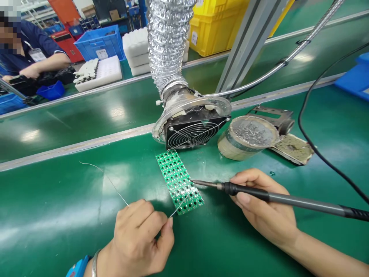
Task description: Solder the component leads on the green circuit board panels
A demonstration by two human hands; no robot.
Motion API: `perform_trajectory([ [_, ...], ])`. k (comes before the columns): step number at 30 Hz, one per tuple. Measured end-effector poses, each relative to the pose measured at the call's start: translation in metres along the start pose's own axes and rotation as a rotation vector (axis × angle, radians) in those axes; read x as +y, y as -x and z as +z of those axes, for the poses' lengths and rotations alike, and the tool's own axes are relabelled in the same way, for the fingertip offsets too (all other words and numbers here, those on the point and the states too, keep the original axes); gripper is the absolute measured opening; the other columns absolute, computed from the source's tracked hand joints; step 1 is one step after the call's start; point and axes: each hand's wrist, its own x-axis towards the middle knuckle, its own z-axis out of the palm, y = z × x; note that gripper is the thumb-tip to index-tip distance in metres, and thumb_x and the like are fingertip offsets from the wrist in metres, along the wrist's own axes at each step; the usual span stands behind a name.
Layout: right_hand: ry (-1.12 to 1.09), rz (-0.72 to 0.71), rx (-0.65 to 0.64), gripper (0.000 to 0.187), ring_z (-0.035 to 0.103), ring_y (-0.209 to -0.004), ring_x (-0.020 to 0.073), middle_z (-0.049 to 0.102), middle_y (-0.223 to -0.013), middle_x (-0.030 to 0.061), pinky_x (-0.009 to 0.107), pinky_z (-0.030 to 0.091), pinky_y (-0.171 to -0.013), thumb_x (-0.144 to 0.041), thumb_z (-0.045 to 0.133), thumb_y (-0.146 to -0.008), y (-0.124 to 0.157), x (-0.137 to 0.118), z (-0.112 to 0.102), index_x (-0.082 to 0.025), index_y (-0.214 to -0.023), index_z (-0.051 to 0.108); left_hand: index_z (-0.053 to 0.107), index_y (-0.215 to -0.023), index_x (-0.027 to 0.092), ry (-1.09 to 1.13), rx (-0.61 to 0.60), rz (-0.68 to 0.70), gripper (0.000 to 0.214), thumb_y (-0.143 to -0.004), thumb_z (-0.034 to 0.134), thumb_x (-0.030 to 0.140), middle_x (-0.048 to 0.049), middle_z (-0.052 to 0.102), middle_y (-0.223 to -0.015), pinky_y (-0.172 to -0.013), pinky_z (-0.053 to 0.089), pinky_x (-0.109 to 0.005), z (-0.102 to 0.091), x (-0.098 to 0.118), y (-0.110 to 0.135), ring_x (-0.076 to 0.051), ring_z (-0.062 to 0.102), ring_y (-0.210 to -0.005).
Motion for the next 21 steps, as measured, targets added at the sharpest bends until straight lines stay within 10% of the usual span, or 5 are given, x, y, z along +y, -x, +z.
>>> perform_trajectory([
  [8, 0.215, -0.013, -0.156, 0.004, 0.050, -0.048, 0.0110, 0.058, -0.060, -0.0019, 0.020, 0.039, -0.044, -0.026, 0.062, -0.089, 0.012, -0.008, 0.018, -0.023, -0.092, 0.063, 0.057, -0.069, 0.017, 0.000, -0.013, -0.050, 0.016, -0.077, 0.059, 0.003, 0.0029, 0.043, -0.054, -0.046, 0.023, -0.030, -0.015, 0.009, 0.024, -0.011, 0.033, -0.049],
  [21, 0.270, 0.054, -0.051, 0.005, 0.044, -0.051, 0.0141, 0.053, -0.058, -0.0022, 0.026, 0.036, -0.049, -0.030, 0.064, -0.086, 0.022, 0.000, 0.035, -0.025, -0.087, 0.064, 0.056, -0.068, 0.018, -0.037, 0.028, -0.079, 0.017, -0.079, 0.061, 0.005, 0.0030, 0.043, -0.055, -0.046, 0.025, -0.029, -0.009, -0.011, 0.037, -0.011, 0.034, -0.050],
])
